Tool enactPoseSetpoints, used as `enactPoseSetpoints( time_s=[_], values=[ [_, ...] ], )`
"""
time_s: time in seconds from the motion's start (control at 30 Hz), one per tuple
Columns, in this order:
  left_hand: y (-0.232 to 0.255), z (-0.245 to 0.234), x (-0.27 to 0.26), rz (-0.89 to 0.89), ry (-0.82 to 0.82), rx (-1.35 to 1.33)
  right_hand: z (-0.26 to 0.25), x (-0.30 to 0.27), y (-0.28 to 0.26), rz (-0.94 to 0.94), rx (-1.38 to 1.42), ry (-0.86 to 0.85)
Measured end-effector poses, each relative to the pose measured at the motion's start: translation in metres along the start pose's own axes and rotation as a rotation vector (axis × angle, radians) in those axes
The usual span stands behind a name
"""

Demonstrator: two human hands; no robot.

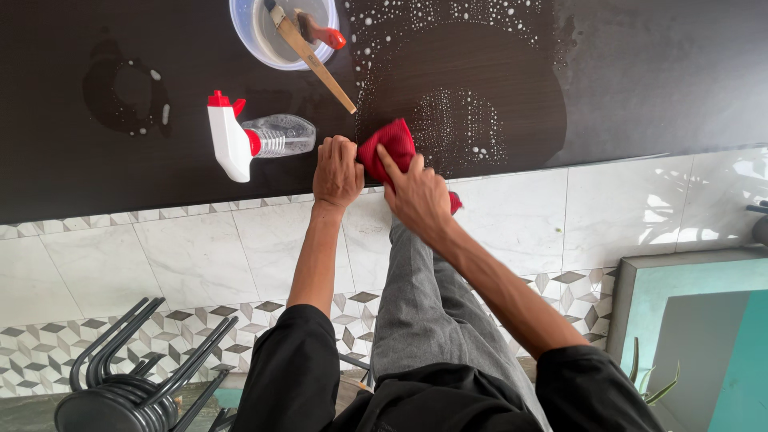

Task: The person sprays a cleaning solution onto a dark tabletop and scrubs the surface with a small brush. They then wipe the area with a red cloth, spreading and removing the foam to clean the table.

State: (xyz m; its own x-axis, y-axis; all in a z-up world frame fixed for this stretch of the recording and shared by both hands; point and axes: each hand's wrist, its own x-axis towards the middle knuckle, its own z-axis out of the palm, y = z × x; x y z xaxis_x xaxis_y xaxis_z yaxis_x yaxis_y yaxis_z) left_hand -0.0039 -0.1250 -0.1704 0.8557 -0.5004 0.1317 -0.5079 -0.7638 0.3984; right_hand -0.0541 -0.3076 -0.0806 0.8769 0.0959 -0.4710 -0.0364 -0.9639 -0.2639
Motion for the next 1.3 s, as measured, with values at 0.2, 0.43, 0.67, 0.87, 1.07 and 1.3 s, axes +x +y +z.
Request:
enactPoseSetpoints(
  time_s=[0.2, 0.43, 0.67, 0.87, 1.07, 1.3],
  values=[
    [0.004, -0.005, 0.006, 0.031, 0.031, -0.008, 0.016, -0.061, 0.013, 0.168, 0.222, 0.017],
    [0.0, -0.003, 0.005, 0.031, 0.017, -0.016, 0.04, -0.086, 0.048, 0.458, 0.442, 0.167],
    [-0.003, 0.001, 0.004, 0.022, 0.0, -0.004, 0.035, -0.07, 0.074, 0.609, 0.59, 0.324],
    [-0.006, 0.001, 0.002, 0.036, -0.005, 0.041, 0.011, -0.032, 0.082, 0.752, 0.697, 0.238],
    [-0.005, 0.0, 0.002, 0.037, -0.005, 0.069, -0.025, 0.035, 0.083, 0.663, 0.486, 0.324],
    [0.0, -0.009, 0.004, 0.055, 0.018, 0.01, -0.02, 0.014, 0.008, 0.205, 0.255, 0.213]
  ],
)
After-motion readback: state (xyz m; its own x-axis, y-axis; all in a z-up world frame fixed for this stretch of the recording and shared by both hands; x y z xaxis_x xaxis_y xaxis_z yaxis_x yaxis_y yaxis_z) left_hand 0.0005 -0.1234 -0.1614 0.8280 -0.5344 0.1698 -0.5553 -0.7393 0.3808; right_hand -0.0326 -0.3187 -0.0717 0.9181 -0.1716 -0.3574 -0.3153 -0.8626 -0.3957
